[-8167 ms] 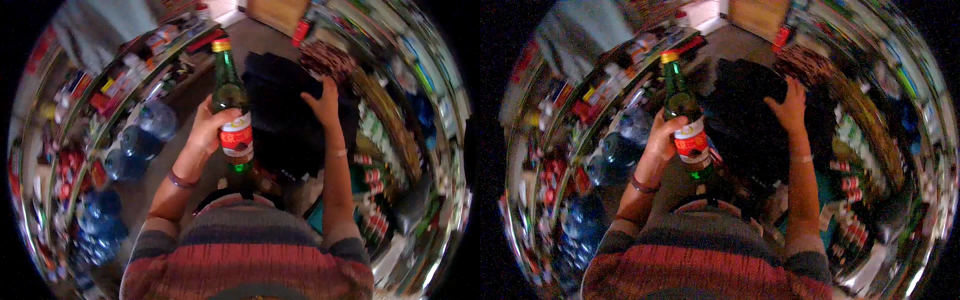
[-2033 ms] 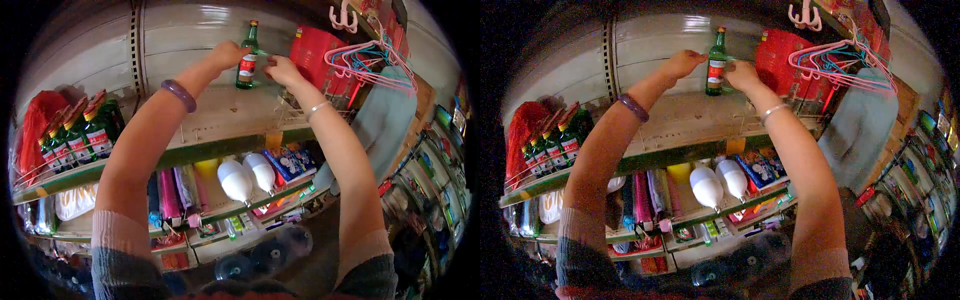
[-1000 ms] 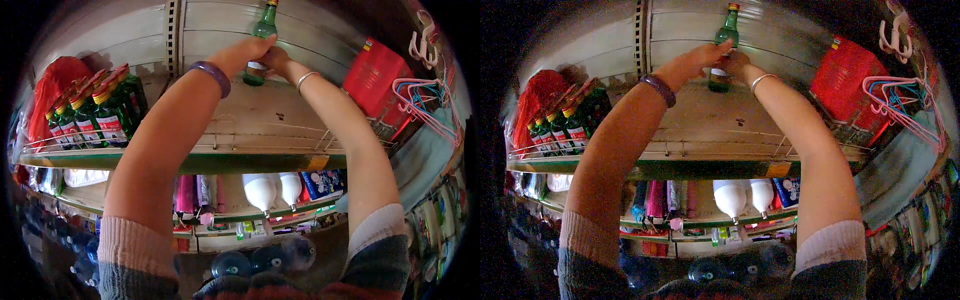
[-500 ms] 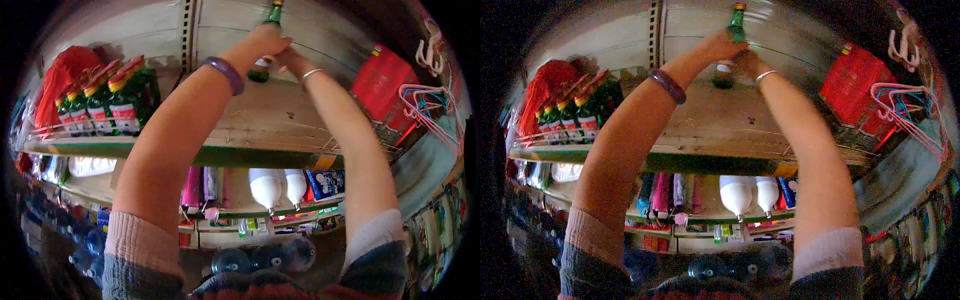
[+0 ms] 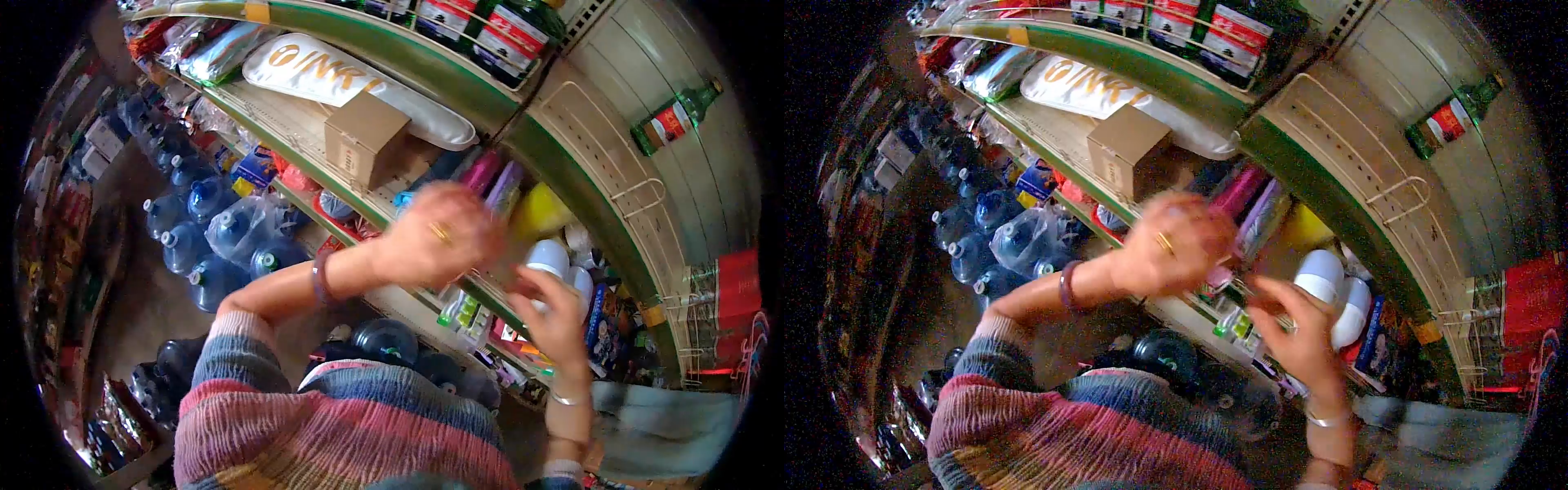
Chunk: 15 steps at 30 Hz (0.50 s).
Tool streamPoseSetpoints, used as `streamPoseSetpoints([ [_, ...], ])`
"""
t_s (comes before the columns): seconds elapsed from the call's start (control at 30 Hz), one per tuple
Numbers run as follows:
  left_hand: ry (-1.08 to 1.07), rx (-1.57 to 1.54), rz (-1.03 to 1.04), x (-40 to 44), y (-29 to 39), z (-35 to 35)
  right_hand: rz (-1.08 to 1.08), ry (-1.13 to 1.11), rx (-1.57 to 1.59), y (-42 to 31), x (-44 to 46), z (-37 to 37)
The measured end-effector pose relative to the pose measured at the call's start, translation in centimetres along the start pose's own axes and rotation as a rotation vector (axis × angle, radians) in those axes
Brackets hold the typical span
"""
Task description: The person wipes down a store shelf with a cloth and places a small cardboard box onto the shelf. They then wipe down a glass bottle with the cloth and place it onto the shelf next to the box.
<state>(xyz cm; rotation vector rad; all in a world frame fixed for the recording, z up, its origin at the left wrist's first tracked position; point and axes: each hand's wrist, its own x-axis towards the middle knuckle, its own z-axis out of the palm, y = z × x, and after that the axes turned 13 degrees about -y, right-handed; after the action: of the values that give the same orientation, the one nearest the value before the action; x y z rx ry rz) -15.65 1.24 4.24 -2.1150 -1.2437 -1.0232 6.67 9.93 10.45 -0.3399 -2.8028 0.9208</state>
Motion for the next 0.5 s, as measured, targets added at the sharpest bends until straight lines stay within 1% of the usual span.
streamPoseSetpoints([
  [0.03,0.081,-0.099,-0.187,-1.7,-2.0,-0.5,0.051,-0.032,0.204,0.9,2.2,2.6],
  [0.07,0.046,-0.004,-0.46,-4.2,-3.4,-1.4,0.101,-0.061,0.408,1.9,4.6,5.1],
  [0.1,0.088,0.093,-0.669,-6.3,-4.9,-1.6,0.05,-0.043,0.413,3.6,6.9,7.8],
  [0.13,0.113,0.081,-0.813,-9.2,-7.2,-1.4,0.002,-0.029,0.419,4.9,9.3,10.1],
  [0.2,0.089,0.107,-0.982,-13.7,-11.0,-1.8,0.007,-0.041,0.392,5.5,14.0,13.3],
  [0.27,-0.014,-0.139,-1.13,-17.3,-14.5,-2.3,-0.092,0.108,0.32,8.3,18.4,17.4],
  [0.3,-0.06,-0.155,-1.098,-18.1,-15.3,-2.6,0.031,0.113,0.282,8.3,19.9,18.1],
  [0.37,-0.146,-0.192,-1.027,-19.2,-16.8,-2.6,0.084,0.164,0.112,9.3,22.5,20.1],
  [0.4,-0.151,-0.26,-1.02,-19.7,-17.9,-2.3,0.113,0.189,0.026,9.7,23.4,20.8],
  [0.43,-0.155,-0.327,-1.016,-20.4,-19.2,-1.6,0.235,0.086,0.022,8.6,24.0,20.3],
  [0.47,-0.158,-0.394,-1.009,-21.1,-20.2,-1.0,0.221,0.116,0.061,7.9,24.4,20.2],
  [0.5,-0.163,-0.344,-0.911,-20.7,-20.8,-0.8,0.205,0.148,0.099,7.3,24.9,20.3],
])
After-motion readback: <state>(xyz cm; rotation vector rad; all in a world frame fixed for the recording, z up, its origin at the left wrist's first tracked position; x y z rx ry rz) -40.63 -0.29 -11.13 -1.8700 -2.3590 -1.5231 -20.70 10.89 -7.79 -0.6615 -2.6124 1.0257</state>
